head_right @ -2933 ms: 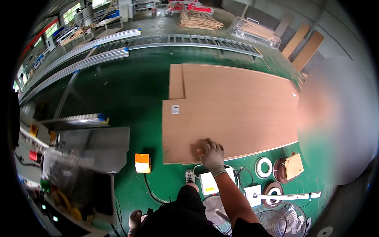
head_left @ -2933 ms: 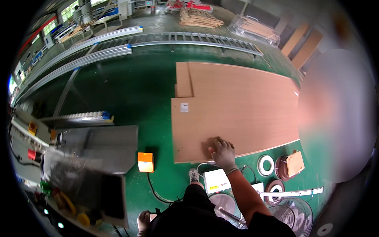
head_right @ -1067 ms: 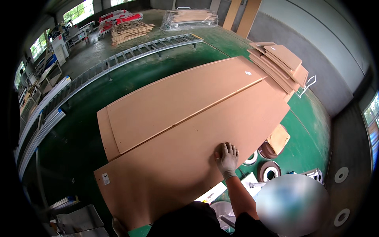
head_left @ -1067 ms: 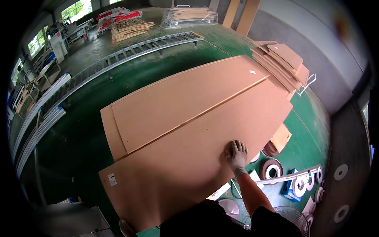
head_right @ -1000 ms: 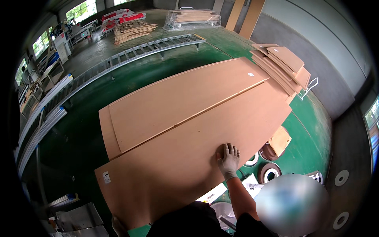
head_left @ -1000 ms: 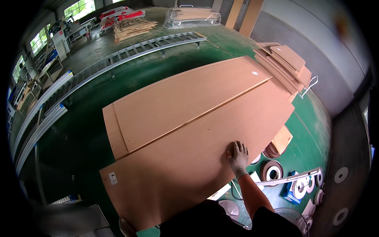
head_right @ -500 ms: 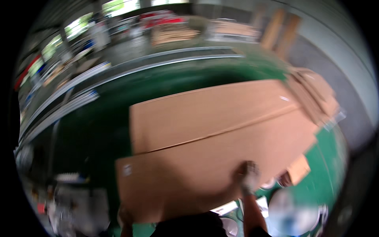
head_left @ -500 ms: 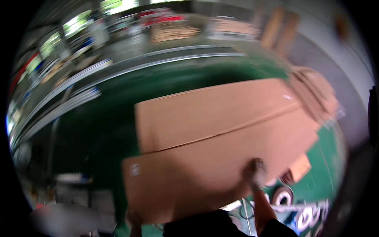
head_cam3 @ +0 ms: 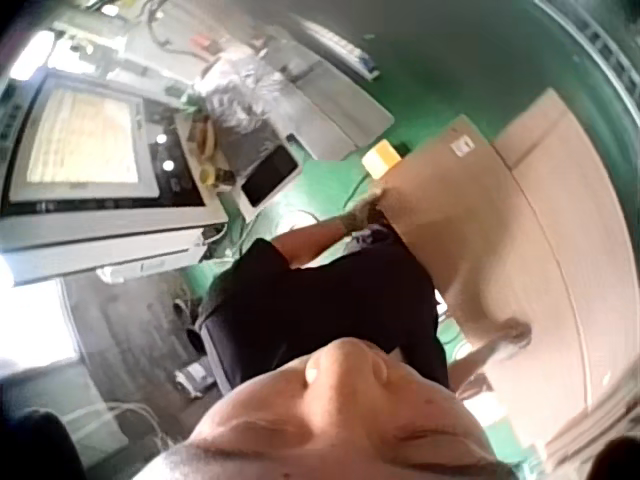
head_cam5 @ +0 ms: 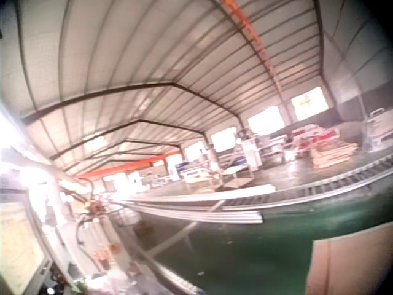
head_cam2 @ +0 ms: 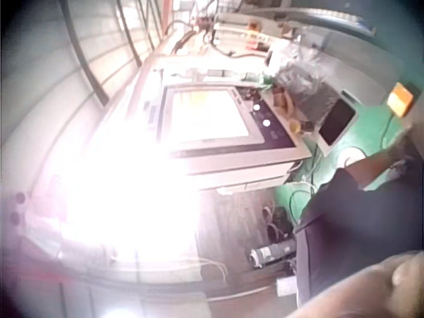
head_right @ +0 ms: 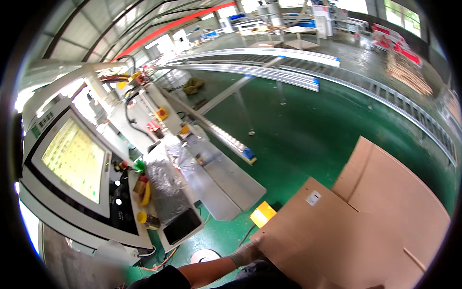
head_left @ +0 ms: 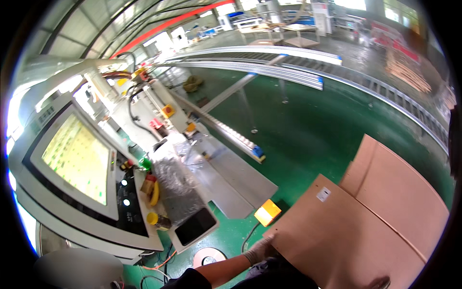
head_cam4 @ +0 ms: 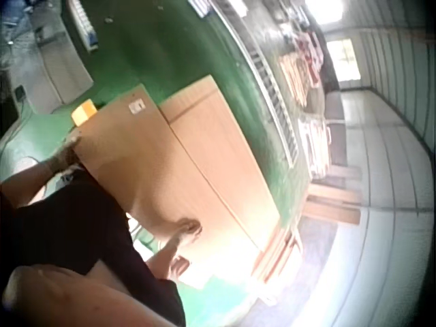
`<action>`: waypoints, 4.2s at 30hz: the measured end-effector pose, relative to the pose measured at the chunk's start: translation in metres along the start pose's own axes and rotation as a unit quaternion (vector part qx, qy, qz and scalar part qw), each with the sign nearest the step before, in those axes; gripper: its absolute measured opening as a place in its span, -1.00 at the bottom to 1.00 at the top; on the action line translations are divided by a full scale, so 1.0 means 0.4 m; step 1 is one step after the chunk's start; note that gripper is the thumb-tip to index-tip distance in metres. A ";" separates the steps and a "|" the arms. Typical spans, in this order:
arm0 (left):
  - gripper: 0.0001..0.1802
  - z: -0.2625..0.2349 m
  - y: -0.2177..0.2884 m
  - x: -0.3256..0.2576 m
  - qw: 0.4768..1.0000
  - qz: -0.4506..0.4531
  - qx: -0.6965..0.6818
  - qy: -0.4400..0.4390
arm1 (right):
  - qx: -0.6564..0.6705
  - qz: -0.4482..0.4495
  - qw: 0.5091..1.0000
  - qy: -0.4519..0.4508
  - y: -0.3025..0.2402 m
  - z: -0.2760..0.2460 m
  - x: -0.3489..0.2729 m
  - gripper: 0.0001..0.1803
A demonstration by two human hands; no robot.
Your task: The person walks through a factory floor, picks up a cardboard ring, and threads a strip of material through a blue and white machine component. They then carry a large flat cardboard sheet to a machine and place it on the surface. Finally, they return to the blue component and thread the strip through another machine part.
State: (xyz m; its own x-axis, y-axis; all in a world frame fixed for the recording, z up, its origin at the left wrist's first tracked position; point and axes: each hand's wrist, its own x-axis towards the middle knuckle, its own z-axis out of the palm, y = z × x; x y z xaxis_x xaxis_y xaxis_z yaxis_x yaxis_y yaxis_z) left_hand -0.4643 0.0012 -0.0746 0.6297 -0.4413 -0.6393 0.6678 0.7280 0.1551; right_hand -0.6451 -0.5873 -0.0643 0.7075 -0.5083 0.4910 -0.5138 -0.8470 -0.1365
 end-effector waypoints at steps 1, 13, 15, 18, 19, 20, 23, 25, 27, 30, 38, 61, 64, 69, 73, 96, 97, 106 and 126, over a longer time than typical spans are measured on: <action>-0.34 -0.138 -0.020 0.046 0.997 -0.046 0.050 0.021 | -0.022 -0.020 0.999 0.013 0.029 0.050 -0.001 -0.38; -0.36 0.077 -0.050 0.022 0.995 0.052 0.079 0.021 | 0.063 -0.040 0.997 0.033 -0.204 0.017 0.104 -0.33; -0.35 0.076 -0.045 0.025 0.995 0.038 0.085 0.035 | 0.071 -0.042 0.996 0.030 -0.210 0.020 0.110 -0.30; -0.34 0.061 -0.060 0.025 0.999 0.027 0.038 -0.002 | 0.082 -0.044 0.995 0.029 -0.206 0.015 0.105 -0.27; -0.33 0.066 -0.054 0.019 0.999 0.025 0.014 -0.024 | 0.089 -0.045 0.995 0.026 -0.209 0.018 0.102 -0.25; -0.33 0.074 -0.050 0.015 0.999 0.026 0.002 -0.018 | 0.092 -0.046 0.994 0.025 -0.218 0.021 0.105 -0.24; -0.33 0.148 -0.045 -0.042 1.000 0.021 -0.008 -0.008 | 0.087 -0.003 0.996 -0.033 -0.253 -0.013 0.117 -0.33; -0.34 0.066 -0.038 0.011 0.999 0.010 0.034 -0.017 | 0.088 -0.006 0.995 -0.050 -0.240 0.015 0.102 -0.37; -0.34 0.044 -0.017 0.049 0.988 -0.027 0.141 0.059 | 0.098 -0.024 0.995 -0.030 -0.143 0.145 0.102 -0.40; -0.21 0.044 0.051 0.017 0.988 0.047 0.146 0.006 | 0.127 0.017 0.989 -0.075 -0.181 0.085 0.072 -0.44; -0.51 0.076 0.086 0.065 0.974 0.167 0.152 -0.021 | 0.061 0.089 0.990 -0.087 -0.188 0.011 0.098 -0.42; -0.70 0.230 0.354 -0.121 0.900 0.409 0.099 0.112 | 0.174 -0.161 0.954 -0.182 -0.447 0.239 0.505 -0.29; -0.70 0.131 0.412 -0.052 0.887 0.444 0.040 0.123 | 0.139 -0.273 0.943 -0.129 -0.565 0.258 0.505 -0.33; -0.63 0.147 0.471 -0.008 0.910 0.399 0.039 0.111 | 0.138 -0.284 0.926 -0.206 -0.846 0.114 0.534 -0.24; -0.61 0.084 0.471 -0.028 0.902 0.417 0.012 0.110 | 0.216 -0.267 0.875 -0.341 -0.939 0.187 0.577 -0.23; -0.37 -0.028 0.490 -0.013 0.612 0.356 0.613 0.351 | 0.123 -0.167 0.884 -0.419 -0.907 0.393 0.693 -0.36; -0.35 -0.062 0.475 -0.020 0.593 0.336 0.626 0.378 | 0.127 -0.170 0.877 -0.430 -0.904 0.420 0.694 -0.36; -0.32 0.014 0.535 -0.079 0.557 0.427 0.567 0.432 | 0.209 -0.136 0.885 -0.394 -0.730 0.545 0.683 -0.37; -0.34 -0.082 0.427 -0.072 0.355 0.537 0.742 0.189 | 0.121 -0.065 0.884 -0.447 -0.910 0.270 0.617 -0.22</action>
State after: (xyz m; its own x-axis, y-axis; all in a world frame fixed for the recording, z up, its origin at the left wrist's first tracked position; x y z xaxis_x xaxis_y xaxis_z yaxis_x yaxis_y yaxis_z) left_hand -0.3816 0.1555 -0.0543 0.9264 -0.0217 0.3760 -0.2261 -0.8304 0.5092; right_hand -0.2312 -0.4214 0.0137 0.9092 -0.2319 -0.3459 -0.3573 -0.8610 -0.3620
